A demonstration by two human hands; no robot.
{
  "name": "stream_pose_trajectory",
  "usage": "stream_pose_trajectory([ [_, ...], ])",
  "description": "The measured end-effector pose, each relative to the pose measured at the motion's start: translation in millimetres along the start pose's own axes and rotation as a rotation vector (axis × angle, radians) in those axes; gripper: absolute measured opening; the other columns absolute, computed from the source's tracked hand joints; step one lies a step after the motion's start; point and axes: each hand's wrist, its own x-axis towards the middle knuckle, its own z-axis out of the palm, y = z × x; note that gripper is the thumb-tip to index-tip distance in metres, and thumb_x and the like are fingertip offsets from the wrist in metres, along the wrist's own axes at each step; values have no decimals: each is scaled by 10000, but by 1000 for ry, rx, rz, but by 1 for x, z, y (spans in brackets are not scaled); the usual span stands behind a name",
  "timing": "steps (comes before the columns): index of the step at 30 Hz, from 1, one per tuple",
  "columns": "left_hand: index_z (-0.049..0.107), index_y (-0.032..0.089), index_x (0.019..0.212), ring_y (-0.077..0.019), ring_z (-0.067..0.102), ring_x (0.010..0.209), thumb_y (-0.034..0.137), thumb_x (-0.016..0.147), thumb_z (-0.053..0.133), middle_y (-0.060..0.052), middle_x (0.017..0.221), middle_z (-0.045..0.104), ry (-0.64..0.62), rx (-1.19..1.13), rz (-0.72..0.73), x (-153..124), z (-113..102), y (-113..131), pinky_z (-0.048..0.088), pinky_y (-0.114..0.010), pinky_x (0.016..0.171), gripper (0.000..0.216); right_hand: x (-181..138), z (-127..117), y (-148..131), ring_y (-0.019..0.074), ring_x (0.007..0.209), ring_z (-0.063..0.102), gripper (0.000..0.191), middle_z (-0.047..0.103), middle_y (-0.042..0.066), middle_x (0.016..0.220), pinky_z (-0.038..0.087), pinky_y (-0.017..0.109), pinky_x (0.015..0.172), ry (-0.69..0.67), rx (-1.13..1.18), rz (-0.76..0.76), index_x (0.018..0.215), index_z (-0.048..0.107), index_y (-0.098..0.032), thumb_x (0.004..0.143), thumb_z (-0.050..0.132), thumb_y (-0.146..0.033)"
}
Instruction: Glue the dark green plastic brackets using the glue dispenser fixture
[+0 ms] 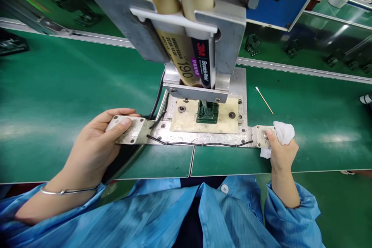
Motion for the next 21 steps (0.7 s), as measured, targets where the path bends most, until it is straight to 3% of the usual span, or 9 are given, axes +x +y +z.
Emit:
stream_pose_trajectory([
  [21,660,212,990,-132,598,727,408,630,851,-10,907,683,-8,14,-17,4,-2,-2,486,-186,644,452,1,0,4,284,888,667,594,715,92,944,549,411,820,-4,0,9,1004,729,-128,576,865,-517],
])
